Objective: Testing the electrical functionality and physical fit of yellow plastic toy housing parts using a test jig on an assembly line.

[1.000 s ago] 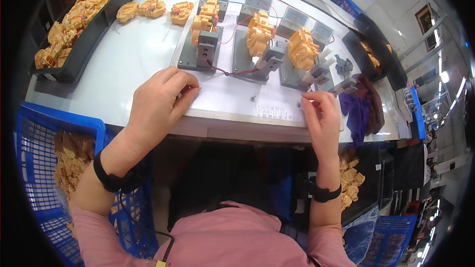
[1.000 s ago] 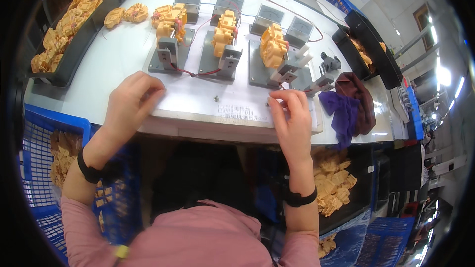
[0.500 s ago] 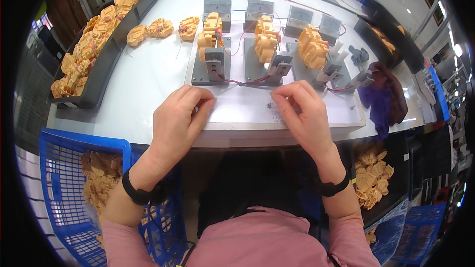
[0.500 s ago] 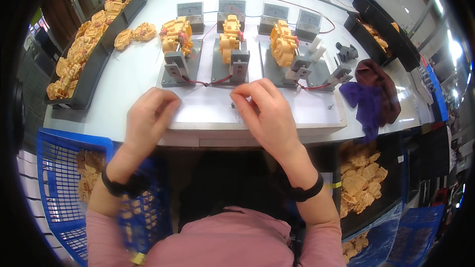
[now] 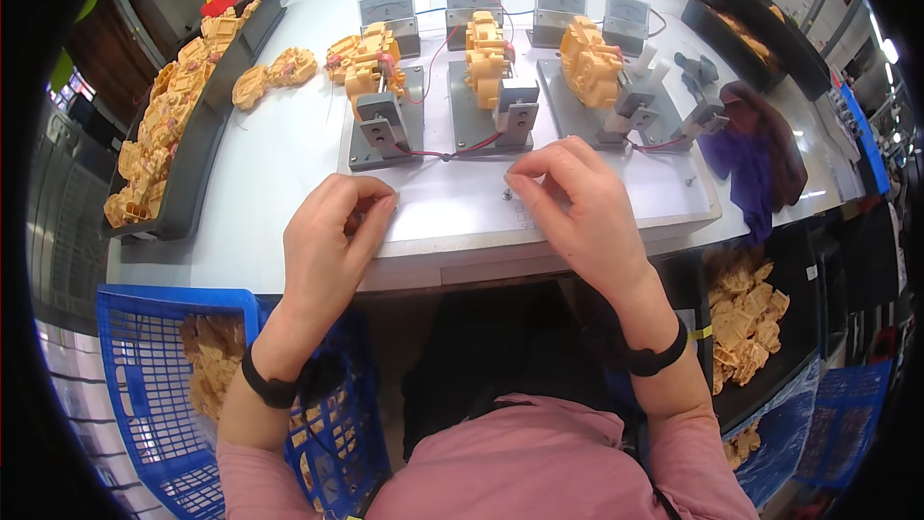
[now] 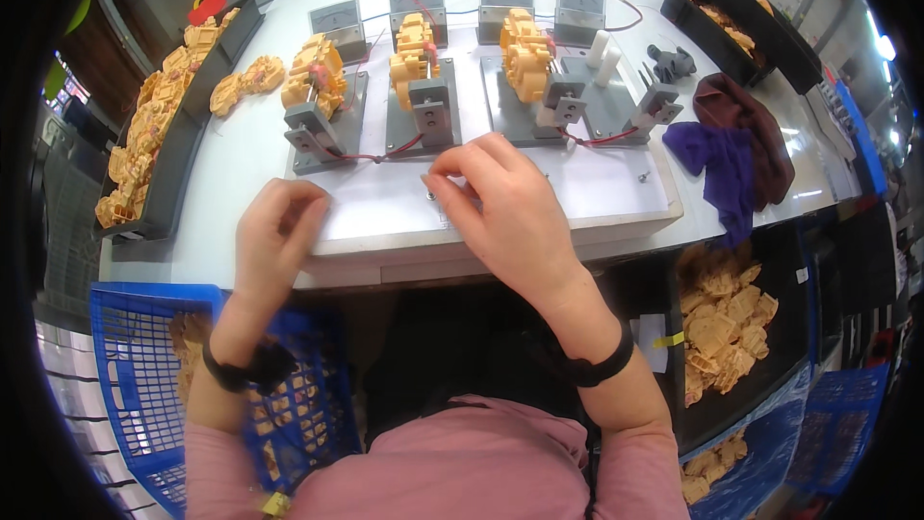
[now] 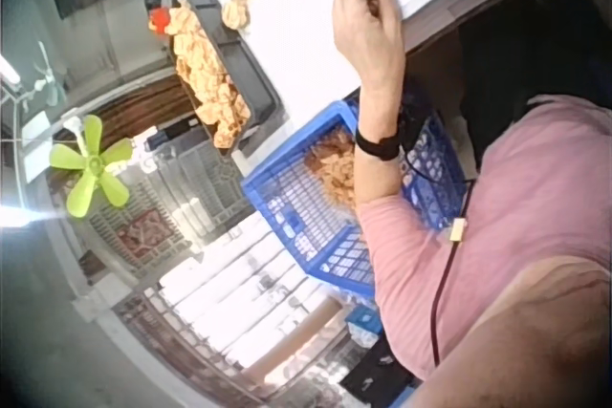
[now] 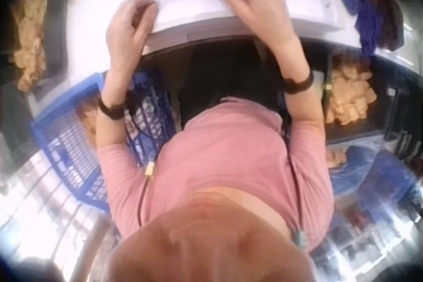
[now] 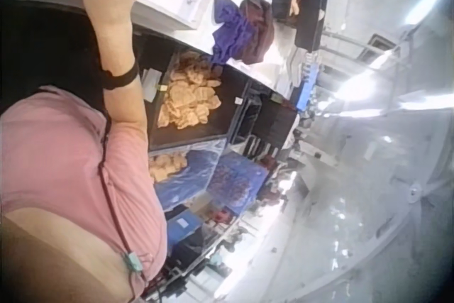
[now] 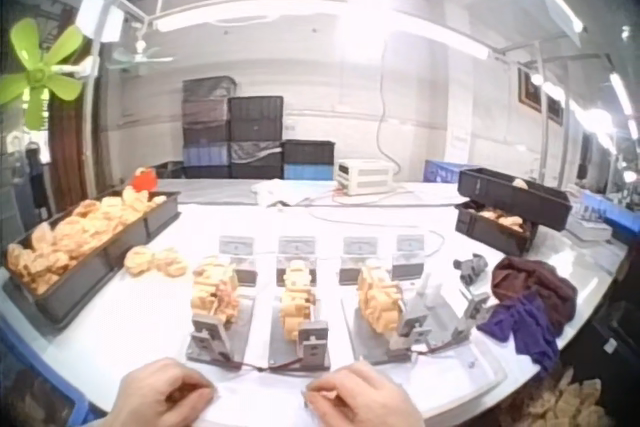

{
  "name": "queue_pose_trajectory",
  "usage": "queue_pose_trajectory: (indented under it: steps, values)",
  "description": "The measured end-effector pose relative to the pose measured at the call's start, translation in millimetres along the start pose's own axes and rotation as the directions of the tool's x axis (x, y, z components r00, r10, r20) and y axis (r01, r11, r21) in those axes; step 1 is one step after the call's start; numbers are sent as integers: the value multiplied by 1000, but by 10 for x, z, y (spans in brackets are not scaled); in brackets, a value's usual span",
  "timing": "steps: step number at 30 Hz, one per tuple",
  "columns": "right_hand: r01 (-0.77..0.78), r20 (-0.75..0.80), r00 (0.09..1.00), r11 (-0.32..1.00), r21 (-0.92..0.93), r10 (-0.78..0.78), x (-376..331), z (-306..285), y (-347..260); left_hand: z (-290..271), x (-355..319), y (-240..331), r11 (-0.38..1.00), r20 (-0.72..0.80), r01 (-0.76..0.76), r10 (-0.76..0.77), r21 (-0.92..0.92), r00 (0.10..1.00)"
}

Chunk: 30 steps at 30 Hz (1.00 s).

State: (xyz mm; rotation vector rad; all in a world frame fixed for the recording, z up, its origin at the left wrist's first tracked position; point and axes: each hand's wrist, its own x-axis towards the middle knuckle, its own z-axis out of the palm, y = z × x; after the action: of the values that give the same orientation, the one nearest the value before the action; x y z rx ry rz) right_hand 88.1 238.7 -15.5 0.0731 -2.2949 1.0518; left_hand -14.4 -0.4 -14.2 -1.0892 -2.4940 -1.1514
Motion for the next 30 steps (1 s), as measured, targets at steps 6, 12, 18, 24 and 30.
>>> queue_pose_trajectory:
  steps: [6, 12, 18, 24, 30]
  values:
    - [27, 21, 999, 998, -52, -26, 11, -5, 22, -17, 2, 19, 1000, 8, 14, -14, -2, 1000]
    - [46, 11, 999, 996, -77, -46, 11, 12, 1, -27, 8, 47, 999, -12, 22, -22, 26, 1000]
    - [61, 36, 998, 993, -103, -58, 3, 13, 8, -27, 3, 46, 1000, -1, 3, -3, 14, 1000]
    - [89, 52, 995, 986, -142, -82, -3, 12, -16, -54, -10, 60, 1000, -7, -3, 3, 31, 1000]
    - [74, 59, 996, 986, -152, -65, -23, 23, -14, -32, -14, 53, 1000, -40, -9, 10, 14, 999]
